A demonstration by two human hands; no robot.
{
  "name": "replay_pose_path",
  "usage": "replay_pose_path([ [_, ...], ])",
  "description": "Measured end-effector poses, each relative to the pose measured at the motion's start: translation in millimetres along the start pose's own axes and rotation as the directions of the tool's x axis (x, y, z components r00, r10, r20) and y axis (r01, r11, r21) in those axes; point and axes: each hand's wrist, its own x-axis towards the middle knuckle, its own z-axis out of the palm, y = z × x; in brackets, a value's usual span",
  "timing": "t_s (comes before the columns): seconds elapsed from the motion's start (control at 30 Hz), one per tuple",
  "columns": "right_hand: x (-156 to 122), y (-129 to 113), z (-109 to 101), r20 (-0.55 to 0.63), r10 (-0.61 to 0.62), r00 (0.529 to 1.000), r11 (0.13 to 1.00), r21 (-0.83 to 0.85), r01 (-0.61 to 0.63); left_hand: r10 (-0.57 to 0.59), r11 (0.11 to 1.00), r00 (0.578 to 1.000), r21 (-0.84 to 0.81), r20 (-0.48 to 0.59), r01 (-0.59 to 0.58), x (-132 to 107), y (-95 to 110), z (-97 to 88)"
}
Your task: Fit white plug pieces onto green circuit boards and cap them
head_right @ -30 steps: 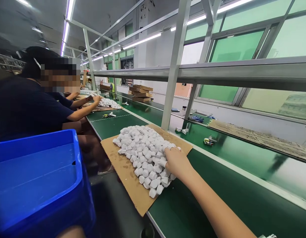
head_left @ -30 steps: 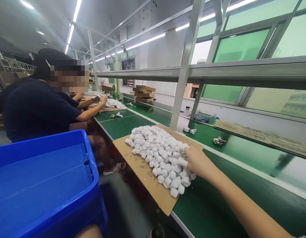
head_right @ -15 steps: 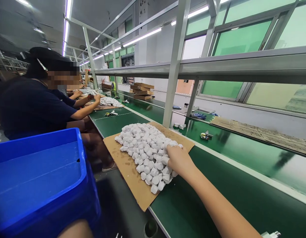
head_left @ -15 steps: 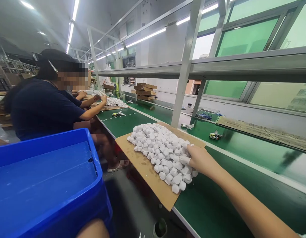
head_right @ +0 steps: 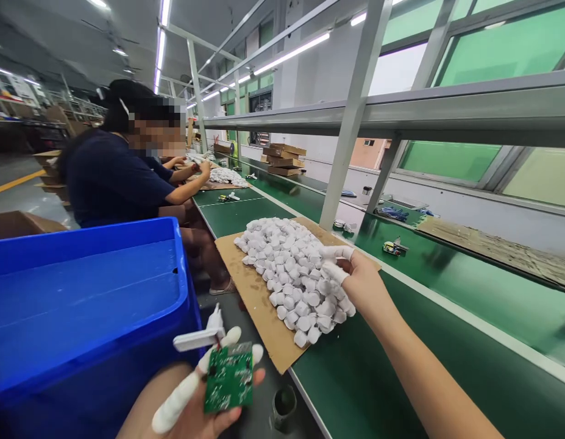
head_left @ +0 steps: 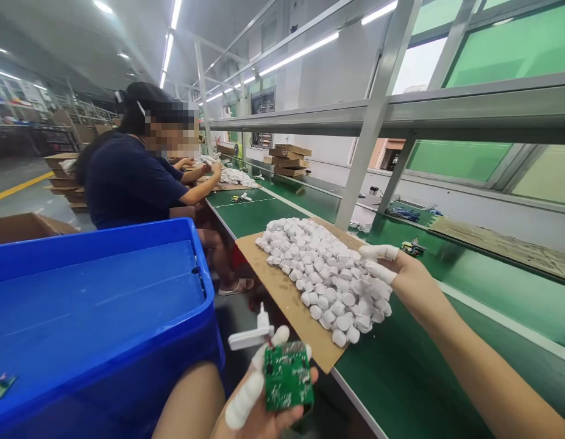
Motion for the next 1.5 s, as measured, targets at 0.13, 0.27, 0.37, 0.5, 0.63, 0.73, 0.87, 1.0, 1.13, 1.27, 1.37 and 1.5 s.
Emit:
replay_pose_path([
  [0.13, -32, -29, 16, 0.335, -0.053, 0.941, 0.987, 0.16, -0.002, 0.092, 0.994, 0.995, -0.056, 0.031, -0.091, 15, -1, 22.4],
  [0.27, -63, -37, 42, 0.444, -0.289, 0.848, 0.944, -0.017, 0.33, 0.126, 0.986, 0.992, -0.111, -0.003, -0.125, 21, -9, 23.5],
  [0.37, -71, -30, 58, 0.466, -0.377, 0.8, 0.888, -0.065, 0.456, 0.143, 0.985, 0.988, -0.093, -0.05, -0.147, 19, -15, 20.6],
  [0.5, -73, -25, 67, 0.508, -0.395, 0.766, 0.855, -0.103, 0.509, 0.217, 0.976, 0.969, 0.004, -0.114, -0.218, 16, -23, 20.9],
  [0.63, -72, -28, 65, 0.528, -0.386, 0.757, 0.847, -0.121, 0.517, 0.402, 0.914, 0.903, 0.118, -0.152, -0.387, 17, -29, 21.5],
  [0.73, -70, -31, 61, 0.623, -0.225, 0.749, 0.871, -0.215, 0.442, 0.421, 0.899, 0.882, 0.228, -0.211, -0.374, 18, -29, 22.2],
  [0.87, -70, -33, 60, 0.701, 0.006, 0.713, 0.922, -0.28, 0.268, 0.421, 0.899, 0.877, 0.234, -0.232, -0.369, 15, -29, 25.8],
  [1.0, -72, -35, 61, 0.695, -0.033, 0.719, 0.951, -0.199, 0.237, 0.449, 0.891, 0.87, 0.175, -0.201, -0.42, 12, -30, 26.6],
  [1.13, -73, -39, 63, 0.688, -0.106, 0.718, 0.98, -0.051, 0.193, 0.454, 0.882, 0.878, 0.215, -0.152, -0.419, 12, -27, 21.3],
  [1.27, -75, -40, 68, 0.673, -0.106, 0.732, 0.989, -0.003, 0.146, 0.43, 0.893, 0.893, 0.21, -0.132, -0.398, 9, -25, 15.8],
  [1.37, -78, -36, 71, 0.678, -0.092, 0.73, 0.988, -0.028, 0.15, 0.422, 0.889, 0.899, 0.251, -0.12, -0.383, 9, -26, 11.8],
  [1.5, -81, -32, 71, 0.674, -0.11, 0.73, 0.991, 0.022, 0.129, 0.435, 0.874, 0.889, 0.304, -0.143, -0.379, 11, -29, 8.7],
])
